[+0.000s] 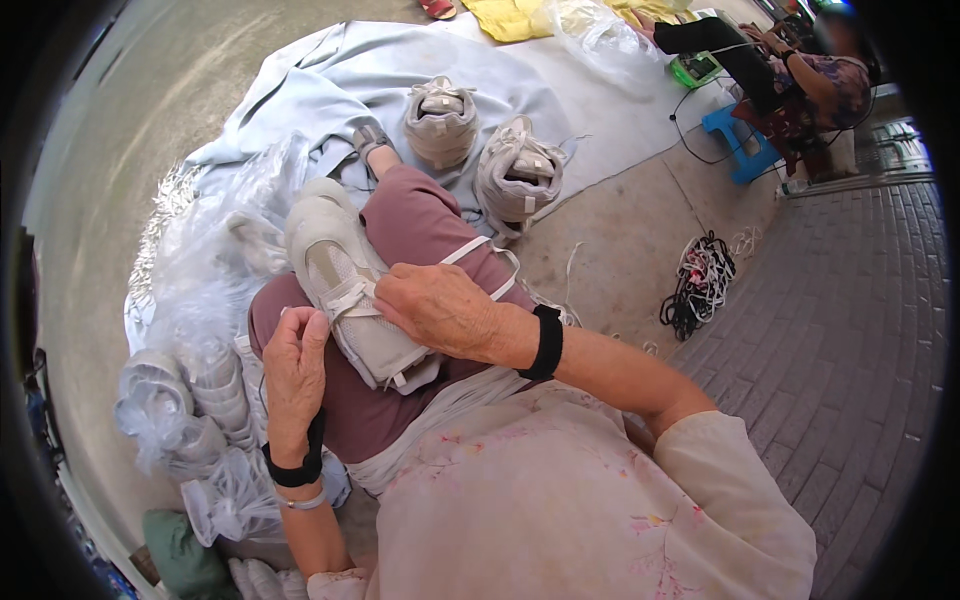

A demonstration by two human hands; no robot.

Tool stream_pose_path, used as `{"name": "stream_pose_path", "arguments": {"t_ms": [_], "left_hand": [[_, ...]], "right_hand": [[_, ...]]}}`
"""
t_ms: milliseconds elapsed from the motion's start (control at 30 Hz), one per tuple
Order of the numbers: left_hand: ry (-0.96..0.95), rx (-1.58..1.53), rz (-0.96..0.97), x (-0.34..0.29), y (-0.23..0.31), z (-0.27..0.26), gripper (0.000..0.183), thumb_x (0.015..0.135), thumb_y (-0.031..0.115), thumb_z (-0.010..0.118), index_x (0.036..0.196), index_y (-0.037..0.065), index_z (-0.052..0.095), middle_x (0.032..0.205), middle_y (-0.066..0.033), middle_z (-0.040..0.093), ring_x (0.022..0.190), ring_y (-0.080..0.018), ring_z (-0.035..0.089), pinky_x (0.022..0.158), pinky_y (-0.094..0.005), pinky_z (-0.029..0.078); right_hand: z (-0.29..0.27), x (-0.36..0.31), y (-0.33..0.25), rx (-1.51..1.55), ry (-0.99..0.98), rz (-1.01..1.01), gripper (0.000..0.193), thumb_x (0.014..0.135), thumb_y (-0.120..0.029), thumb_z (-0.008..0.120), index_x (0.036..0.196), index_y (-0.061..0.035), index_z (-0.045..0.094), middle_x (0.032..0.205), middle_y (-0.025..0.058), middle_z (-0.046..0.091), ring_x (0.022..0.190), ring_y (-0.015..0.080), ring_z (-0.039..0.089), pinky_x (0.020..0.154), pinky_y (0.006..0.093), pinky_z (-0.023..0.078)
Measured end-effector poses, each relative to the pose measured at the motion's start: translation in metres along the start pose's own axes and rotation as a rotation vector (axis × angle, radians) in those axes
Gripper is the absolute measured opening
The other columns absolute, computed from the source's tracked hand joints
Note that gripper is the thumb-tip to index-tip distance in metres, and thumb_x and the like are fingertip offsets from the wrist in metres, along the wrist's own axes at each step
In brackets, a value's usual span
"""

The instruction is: The recorder is sitting outside and lacing up white shoes that are resting on their lap.

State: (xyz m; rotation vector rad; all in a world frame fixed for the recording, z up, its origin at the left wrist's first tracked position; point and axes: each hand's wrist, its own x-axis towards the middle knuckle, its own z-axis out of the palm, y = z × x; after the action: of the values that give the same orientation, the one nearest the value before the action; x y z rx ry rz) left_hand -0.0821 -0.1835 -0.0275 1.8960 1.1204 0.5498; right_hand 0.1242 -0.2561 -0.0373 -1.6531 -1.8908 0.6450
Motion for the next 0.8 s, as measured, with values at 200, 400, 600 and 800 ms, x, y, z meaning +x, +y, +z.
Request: {"name": "stream_pose_path", "arguments": {"t_ms": [200,400,600,800], "left_hand": [[-0.156,-0.055,-0.246,0.007,0.001,-0.002,0.025,0.094,0.026,0.062,0.083,0.004,0.058,0.064,0.0047,0.048,0.058,-0.0026,0.040,0.051,-0.0199,0.033],[-0.294,-0.039,-0.414,0.011,0.023,-0.005,0.017,0.086,0.016,0.068,0.085,0.000,0.063,0.056,0.0006,0.044,0.054,-0.0056,0.037,0.050,-0.0250,0.035],[-0.196,0.297,-0.143,0.016,0.045,0.002,0.008,0.080,0.008,0.066,0.086,0.003,0.065,0.056,-0.0054,0.052,0.048,-0.0163,0.049,0.051,-0.0299,0.042],[-0.114,0.621,0.505,0.013,0.022,-0.003,0.018,0.078,0.007,0.066,0.096,0.010,0.064,0.066,-0.0058,0.053,0.054,-0.0242,0.056,0.049,-0.0366,0.044]], "right_hand": [[0.001,-0.002,0.005,0.114,0.050,-0.019,0.018,0.086,-0.019,0.063,0.083,-0.0023,0.056,0.079,0.0139,0.058,0.074,0.0347,0.061,0.064,0.0433,0.049],[0.001,-0.002,0.007,0.138,0.032,-0.024,0.018,0.085,-0.018,0.064,0.084,-0.0023,0.056,0.080,0.0142,0.059,0.075,0.0353,0.062,0.065,0.0444,0.049],[0.002,-0.003,0.009,0.127,0.044,-0.017,0.017,0.085,-0.017,0.063,0.084,-0.0023,0.055,0.080,0.0140,0.059,0.075,0.0349,0.063,0.064,0.0443,0.050],[0.001,0.000,0.009,0.129,0.031,-0.017,0.016,0.086,-0.017,0.062,0.082,-0.0026,0.056,0.078,0.0137,0.059,0.074,0.0347,0.063,0.064,0.0444,0.050]]}}
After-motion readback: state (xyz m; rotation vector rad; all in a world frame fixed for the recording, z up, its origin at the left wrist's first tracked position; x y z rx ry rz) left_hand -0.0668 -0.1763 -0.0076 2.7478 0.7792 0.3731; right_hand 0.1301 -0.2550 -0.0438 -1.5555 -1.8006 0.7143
